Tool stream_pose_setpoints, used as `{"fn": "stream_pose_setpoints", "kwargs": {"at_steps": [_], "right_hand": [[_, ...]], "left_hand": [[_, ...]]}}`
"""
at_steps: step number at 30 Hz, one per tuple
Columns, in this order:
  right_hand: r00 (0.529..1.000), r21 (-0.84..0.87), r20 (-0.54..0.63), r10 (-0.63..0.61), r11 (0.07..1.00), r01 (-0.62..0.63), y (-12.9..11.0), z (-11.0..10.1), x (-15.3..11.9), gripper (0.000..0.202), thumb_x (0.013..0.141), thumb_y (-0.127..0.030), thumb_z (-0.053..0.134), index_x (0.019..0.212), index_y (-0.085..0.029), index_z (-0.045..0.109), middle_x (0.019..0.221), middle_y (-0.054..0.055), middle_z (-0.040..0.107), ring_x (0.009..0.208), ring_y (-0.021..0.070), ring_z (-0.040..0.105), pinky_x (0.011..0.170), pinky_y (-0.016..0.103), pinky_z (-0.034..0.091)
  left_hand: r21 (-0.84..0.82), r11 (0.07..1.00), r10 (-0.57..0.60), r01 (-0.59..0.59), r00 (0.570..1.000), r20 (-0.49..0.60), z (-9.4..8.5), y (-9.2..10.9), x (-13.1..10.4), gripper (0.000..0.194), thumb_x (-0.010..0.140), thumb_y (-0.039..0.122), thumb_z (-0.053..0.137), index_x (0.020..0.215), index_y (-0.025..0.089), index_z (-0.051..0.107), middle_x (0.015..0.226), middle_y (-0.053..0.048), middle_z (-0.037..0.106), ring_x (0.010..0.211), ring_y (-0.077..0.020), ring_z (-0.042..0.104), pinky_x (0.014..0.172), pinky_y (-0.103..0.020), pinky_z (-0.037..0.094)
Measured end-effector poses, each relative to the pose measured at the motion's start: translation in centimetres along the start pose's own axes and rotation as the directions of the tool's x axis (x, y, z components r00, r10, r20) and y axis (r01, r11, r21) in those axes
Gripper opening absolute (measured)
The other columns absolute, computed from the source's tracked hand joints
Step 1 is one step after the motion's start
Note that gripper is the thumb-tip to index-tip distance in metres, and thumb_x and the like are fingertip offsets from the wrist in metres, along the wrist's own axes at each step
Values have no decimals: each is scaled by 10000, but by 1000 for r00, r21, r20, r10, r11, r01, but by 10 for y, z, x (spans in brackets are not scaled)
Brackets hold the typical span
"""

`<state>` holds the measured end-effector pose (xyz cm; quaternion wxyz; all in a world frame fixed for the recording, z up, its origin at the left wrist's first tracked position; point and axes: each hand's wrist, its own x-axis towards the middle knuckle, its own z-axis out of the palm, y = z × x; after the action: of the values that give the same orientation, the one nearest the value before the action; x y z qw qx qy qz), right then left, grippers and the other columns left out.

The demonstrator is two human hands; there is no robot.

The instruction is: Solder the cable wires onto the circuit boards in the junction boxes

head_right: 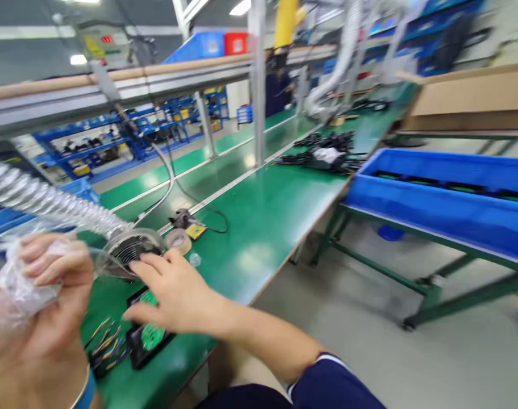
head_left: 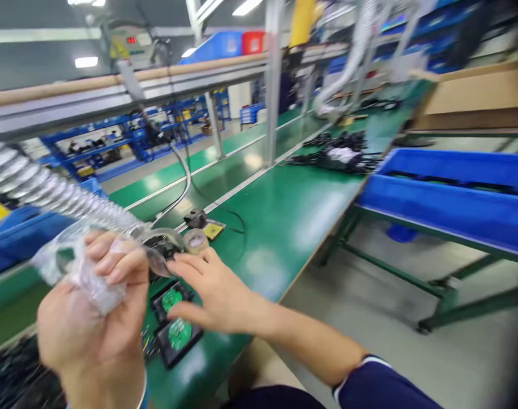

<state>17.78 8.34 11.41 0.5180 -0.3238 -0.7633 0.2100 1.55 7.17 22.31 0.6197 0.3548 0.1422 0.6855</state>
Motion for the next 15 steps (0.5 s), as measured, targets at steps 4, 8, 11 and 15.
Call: {"fn": "stream_pose_setpoints", "kwargs": {"at_steps": [4, 8, 11, 15], "right_hand": [[987, 293, 141, 81, 949, -120, 24, 0, 37, 363, 928, -405, 430, 686, -169, 559, 599, 10, 564, 564, 130, 560, 602, 282, 496], [982, 575, 191, 12, 809, -122, 0, 10, 83, 281, 901, -410, 394, 791, -182, 515, 643, -30, 532, 502, 88, 518, 504, 225, 469], [974, 703, 167, -156, 711, -6, -21, 22, 100, 186, 817, -319, 561, 903, -158, 596, 871, 13, 631, 721, 107, 621, 662, 235, 526], [974, 401, 221, -54, 915, -40, -6, 31, 77, 195, 849, -248, 560, 986, -172, 675, 928, 43, 688, 771, 138, 649, 685, 262, 523]], "left_hand": [[257, 958, 109, -124, 991, 72, -5, 10, -4, 237, 715, 175, 608, 933, 156, 517, 673, 63, 542, 408, -6, 423, 357, -105, 373], [644, 765, -36, -13, 997, 63, -44, -3, -13, 369, 737, 294, 752, 1043, 226, 557, 751, 30, 628, 389, -56, 447, 325, -186, 334], [889, 455, 65, -49, 998, 21, -89, 19, -13, 310, 854, 503, 615, 876, 195, 587, 569, 46, 504, 399, -82, 415, 363, -213, 330], [999, 38, 333, -11, 943, -2, -151, 99, 16, 279, 888, 438, 596, 828, 166, 597, 730, 13, 580, 618, -105, 526, 553, -215, 451]]}}
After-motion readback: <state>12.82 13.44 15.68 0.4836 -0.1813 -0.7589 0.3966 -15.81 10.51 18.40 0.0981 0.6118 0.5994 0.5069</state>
